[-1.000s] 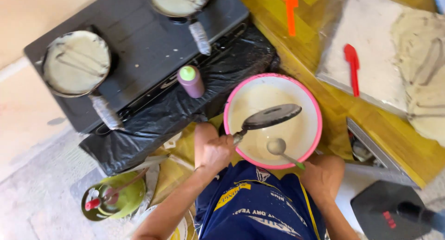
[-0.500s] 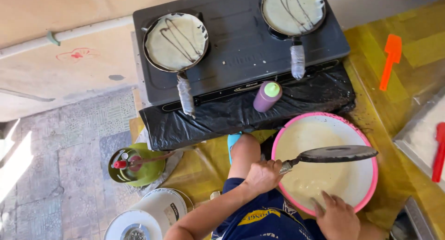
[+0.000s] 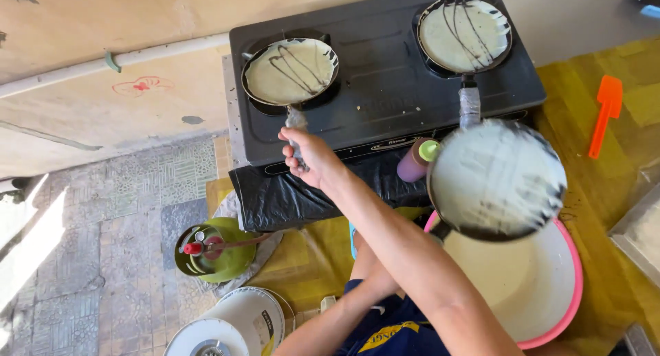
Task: Preparing and cooking multiple crepes simultaneously by pouring batter, spreading it with a ladle, and drizzling chocolate sauce.
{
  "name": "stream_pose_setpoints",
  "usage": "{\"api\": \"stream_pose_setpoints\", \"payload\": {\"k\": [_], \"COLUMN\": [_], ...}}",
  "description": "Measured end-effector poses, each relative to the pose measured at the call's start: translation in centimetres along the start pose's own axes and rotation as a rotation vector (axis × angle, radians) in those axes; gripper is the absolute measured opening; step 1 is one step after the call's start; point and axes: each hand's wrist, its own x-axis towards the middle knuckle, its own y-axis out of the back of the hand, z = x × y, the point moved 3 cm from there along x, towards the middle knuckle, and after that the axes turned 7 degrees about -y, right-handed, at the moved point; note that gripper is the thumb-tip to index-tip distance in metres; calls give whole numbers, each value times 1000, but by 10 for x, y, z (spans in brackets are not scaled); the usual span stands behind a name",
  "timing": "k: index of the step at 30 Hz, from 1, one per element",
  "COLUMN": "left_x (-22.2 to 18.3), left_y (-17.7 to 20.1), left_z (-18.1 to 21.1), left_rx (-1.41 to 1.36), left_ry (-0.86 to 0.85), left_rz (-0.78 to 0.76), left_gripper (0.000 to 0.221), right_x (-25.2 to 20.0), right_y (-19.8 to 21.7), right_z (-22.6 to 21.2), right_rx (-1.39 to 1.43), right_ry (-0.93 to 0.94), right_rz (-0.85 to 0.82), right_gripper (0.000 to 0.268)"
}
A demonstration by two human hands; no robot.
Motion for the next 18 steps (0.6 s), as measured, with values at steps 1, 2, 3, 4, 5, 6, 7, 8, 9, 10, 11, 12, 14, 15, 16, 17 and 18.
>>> {"api": "stream_pose_setpoints", "payload": {"k": [1,2,3,4,5,6,7,8,9,10,11,12,14,15,16,17,18], "left_x": [17,32,48,69,86,103,118,123,128,135,136,138,148,149,151,153,154], "left_y": [14,38,58,71,93,116,138,154,172,188,198,210,229,237,244,249,254], "left_z": [4,2,6,17,25,33,41,40,39,38,36,34,31,27,23,21,18], "left_rx": [-50,-99,-149,-199,-199,-350,-500,-500,-477,-453,-448,-456,-467,-463,-459,-452,-433], "left_ry": [19,38,60,81,76,61,49,47,60,72,76,68,49,66,83,82,111], "left_rz": [38,75,109,143,137,231,322,313,419,525,508,572,624,642,660,643,674], "left_gripper": [18,18,18,18,18,24,33,33,33,33,33,36,38,39,41,41,41], "right_x": [-13,-46,-80,-115,-138,-162,-187,-212,-238,-265,-285,-305,-344,-363,-384,-404,-425], "right_y": [-10,-15,-21,-26,-14,-1,13,31,48,66,90,113,160,185,210,231,253], "right_z": [-16,-30,-44,-58,-67,-77,-85,-85,-87,-89,-83,-76,-62,-50,-39,-21,-5], "right_rx": [50,48,61,73,72,29,-11,-7,-2,3,15,36,54,44,34,45,70], "right_ry": [41,44,50,56,63,90,117,125,138,152,162,197,247,305,364,377,415], "right_rz": [-40,-40,-74,-108,-106,-71,-33,-29,-82,-136,-128,-160,-190,-152,-113,-107,-86], "right_gripper": [35,35,38,40,40,43,47,47,45,43,43,44,45,47,49,49,54]}}
